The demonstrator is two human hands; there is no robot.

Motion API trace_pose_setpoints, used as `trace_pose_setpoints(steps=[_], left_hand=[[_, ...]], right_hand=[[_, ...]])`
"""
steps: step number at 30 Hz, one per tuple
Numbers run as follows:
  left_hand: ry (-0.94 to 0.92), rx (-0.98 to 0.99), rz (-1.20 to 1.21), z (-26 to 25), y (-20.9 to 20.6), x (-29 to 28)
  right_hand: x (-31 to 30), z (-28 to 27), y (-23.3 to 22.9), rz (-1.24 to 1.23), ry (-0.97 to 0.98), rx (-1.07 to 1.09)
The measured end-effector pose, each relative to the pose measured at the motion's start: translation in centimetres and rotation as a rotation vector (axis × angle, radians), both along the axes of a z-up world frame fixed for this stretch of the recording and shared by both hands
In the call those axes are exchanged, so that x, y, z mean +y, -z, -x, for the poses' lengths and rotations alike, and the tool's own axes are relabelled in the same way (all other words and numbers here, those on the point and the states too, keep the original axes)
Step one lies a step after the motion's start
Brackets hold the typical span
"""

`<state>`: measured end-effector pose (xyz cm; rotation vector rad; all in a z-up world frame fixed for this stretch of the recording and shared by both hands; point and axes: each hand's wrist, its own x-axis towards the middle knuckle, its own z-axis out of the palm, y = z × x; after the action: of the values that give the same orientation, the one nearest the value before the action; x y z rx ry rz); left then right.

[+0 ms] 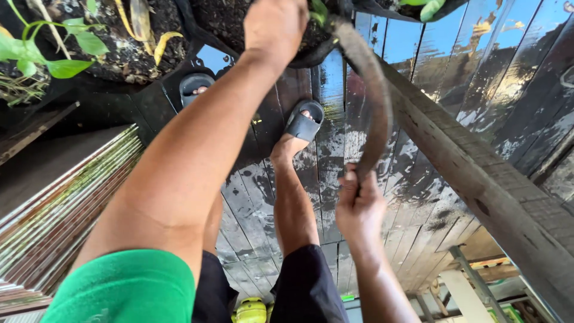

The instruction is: Weeding and maintaining potted plants using a gardening tool.

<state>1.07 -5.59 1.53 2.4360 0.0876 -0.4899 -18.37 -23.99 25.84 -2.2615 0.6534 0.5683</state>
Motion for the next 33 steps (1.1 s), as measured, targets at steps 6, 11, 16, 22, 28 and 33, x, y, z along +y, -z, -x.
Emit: trace_pose_setpoints(steps=[6, 11, 16, 22, 28, 33], left_hand=[[-0.452, -0.149, 0.116, 1.0, -1.0, 1.8], [-0.699, -0.030, 0.361, 1.5, -3.0, 2.0], [-0.761, 0.022, 0.433, 1.5, -2.5, 2.1], [-0.827, 0.135, 0.556, 1.4, -3.9, 2.6], [-0.753, 0.062, 0.530, 2.0, -2.1, 2.3], [-0.746, 0.036, 0.649, 2.4, -1.9, 2.4]], right_hand=[[1.5, -1.3, 2.0, 0.094, -0.176, 0.003], [1.9, -1.9, 6.0, 0.170, -0.304, -0.142], [4.8, -4.2, 6.2, 0.075, -0.230, -0.080], [5.1, -4.5, 5.3, -0.004, -0.183, -0.038], [3.8, -5.7, 6.9, 0.046, -0.240, -0.164], [4.0, -5.3, 9.5, 0.025, -0.348, -0.275]])
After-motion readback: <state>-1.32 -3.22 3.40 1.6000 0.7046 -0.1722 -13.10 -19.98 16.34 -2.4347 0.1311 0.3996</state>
